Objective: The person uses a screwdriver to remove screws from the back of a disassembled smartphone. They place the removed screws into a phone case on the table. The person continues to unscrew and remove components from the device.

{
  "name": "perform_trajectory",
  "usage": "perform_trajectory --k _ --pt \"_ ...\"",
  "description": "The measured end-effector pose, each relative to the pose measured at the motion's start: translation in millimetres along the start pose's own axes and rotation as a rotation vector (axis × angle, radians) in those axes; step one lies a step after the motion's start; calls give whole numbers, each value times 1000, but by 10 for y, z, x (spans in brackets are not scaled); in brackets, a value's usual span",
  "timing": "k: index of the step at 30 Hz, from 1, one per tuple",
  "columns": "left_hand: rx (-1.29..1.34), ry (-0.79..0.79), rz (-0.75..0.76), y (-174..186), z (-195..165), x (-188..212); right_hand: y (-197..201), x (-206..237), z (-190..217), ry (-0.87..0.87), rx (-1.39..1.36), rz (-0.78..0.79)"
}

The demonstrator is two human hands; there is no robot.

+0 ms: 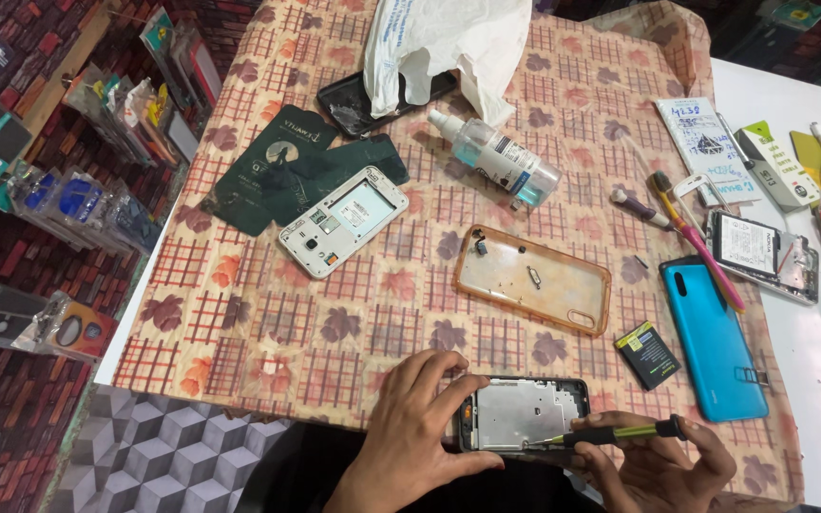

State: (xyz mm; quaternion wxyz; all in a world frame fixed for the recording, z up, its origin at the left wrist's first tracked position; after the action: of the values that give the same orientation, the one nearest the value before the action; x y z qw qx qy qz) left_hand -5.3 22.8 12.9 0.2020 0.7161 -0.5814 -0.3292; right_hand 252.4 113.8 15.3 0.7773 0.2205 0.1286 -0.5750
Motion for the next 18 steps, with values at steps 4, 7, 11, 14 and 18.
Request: perform_trajectory --k 4,7,11,14,18 --pt "-11 -10 -18 10 -11 -2 -10 -8 10 -17 14 3" --pt "-12 -12 -25 15 -18 -6 -16 -1 2 -27 -7 -9" --pt "-6 -6 -16 16 -19 3 7 8 -36 7 -9 2" --pt "-6 -8 -17 11 -18 4 41 30 -76 13 -19 -8" --pt "-4 -12 -18 4 -14 2 64 53 -99 -6 13 -5"
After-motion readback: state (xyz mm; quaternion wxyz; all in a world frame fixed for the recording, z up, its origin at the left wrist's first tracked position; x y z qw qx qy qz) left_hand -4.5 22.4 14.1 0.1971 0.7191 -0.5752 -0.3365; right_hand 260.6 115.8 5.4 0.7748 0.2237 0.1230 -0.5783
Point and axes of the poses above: each hand's wrist, its own x-axis away from the middle knuckle, its own y-axis out of the back of the hand, z = x × y, the point moved 2 cm from there along -x, towards the middle knuckle, and after that the axes turned 4 degrees about y, right-handed, at the moved point
